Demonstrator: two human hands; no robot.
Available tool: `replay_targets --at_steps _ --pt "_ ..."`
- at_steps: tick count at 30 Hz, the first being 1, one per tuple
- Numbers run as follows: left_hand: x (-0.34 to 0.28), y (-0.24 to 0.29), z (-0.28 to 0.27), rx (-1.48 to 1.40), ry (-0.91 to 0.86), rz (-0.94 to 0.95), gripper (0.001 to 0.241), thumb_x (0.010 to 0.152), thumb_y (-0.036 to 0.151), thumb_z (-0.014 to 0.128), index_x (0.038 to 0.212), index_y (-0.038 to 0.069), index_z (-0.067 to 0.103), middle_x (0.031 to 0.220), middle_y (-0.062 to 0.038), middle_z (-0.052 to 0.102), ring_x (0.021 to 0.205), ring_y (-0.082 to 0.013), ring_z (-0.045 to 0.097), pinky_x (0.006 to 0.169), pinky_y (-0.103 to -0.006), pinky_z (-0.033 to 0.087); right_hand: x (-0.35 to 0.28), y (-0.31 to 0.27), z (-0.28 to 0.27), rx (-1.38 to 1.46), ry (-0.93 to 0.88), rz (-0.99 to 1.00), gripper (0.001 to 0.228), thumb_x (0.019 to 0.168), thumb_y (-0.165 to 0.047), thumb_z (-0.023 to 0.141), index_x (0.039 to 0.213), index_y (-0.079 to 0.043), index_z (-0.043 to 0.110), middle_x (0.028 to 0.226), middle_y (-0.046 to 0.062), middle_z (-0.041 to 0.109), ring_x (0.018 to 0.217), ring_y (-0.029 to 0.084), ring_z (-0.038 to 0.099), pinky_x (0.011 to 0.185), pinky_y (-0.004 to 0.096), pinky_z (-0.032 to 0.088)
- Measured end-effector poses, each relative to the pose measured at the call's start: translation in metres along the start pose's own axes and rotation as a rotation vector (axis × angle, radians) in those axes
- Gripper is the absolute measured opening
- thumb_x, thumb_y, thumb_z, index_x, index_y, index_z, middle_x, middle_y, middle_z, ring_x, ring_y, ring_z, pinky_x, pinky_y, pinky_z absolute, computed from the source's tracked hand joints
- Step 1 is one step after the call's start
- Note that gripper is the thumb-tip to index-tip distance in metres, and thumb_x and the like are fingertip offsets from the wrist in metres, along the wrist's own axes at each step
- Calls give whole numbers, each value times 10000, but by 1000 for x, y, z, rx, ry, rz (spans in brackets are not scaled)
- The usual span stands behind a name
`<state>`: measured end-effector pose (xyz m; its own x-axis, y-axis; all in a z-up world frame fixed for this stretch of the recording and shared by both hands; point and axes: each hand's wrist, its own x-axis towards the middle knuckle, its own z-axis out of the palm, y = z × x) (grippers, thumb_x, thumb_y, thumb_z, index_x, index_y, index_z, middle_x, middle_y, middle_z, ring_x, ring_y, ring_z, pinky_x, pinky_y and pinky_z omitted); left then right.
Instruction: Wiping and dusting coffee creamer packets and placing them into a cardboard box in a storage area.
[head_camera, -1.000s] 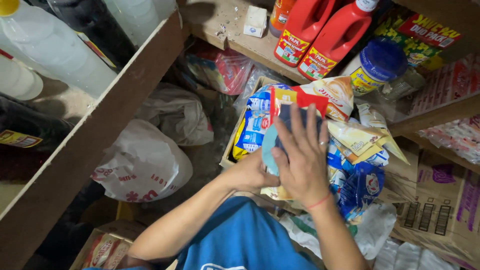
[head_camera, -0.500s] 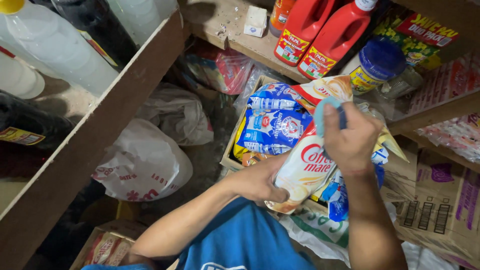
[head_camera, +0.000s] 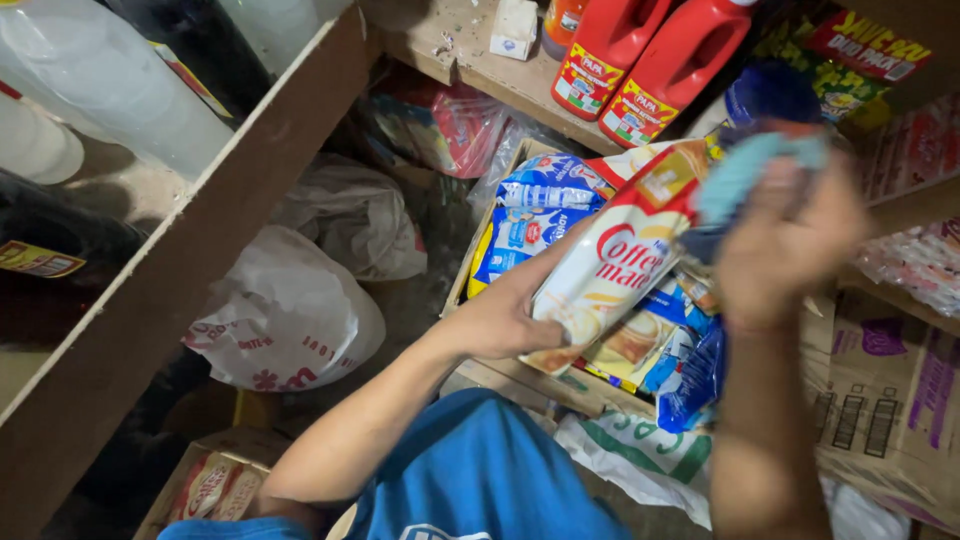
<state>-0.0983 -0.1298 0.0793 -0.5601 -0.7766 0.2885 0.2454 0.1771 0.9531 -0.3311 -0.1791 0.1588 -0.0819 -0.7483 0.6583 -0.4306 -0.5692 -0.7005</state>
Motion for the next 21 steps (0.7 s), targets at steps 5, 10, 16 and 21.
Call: replay_targets --at_steps 5,10,16,21 --pt "13 -28 6 -125 -28 50 1074 742 -34 658 1685 36 150 1706 -118 313 1565 -171 282 1306 -332 213 -24 3 46 -429 -216 -218 678 1182 -482 435 1597 34 288 1571 288 358 1459 422 348 1267 531 266" --pt "17 -45 -6 20 29 72 992 755 -2 701 1641 2 255 1606 -131 451 1498 -201 398 1272 -354 293 -53 -16 64 -568 -327 -112 690 1132 -408 480 1638 9 264 1696 323 188 1585 525 149 1286 607 118" --pt "13 -54 -3 44 93 78 815 795 36 737 1542 -3 413 1535 -134 525 1464 -223 446 1265 -375 328 -65 -24 56 -527 -425 -140 563 1062 -200 522 1581 -14 406 1690 289 278 1600 493 186 1295 609 143" --pt "17 -46 9 -40 40 112 1080 736 8 724 1661 3 167 1680 -159 330 1553 -215 299 1296 -350 231 -46 -4 46 -589 -347 -167 502 1077 -174 526 1532 32 471 1666 297 310 1574 510 214 1277 617 139"
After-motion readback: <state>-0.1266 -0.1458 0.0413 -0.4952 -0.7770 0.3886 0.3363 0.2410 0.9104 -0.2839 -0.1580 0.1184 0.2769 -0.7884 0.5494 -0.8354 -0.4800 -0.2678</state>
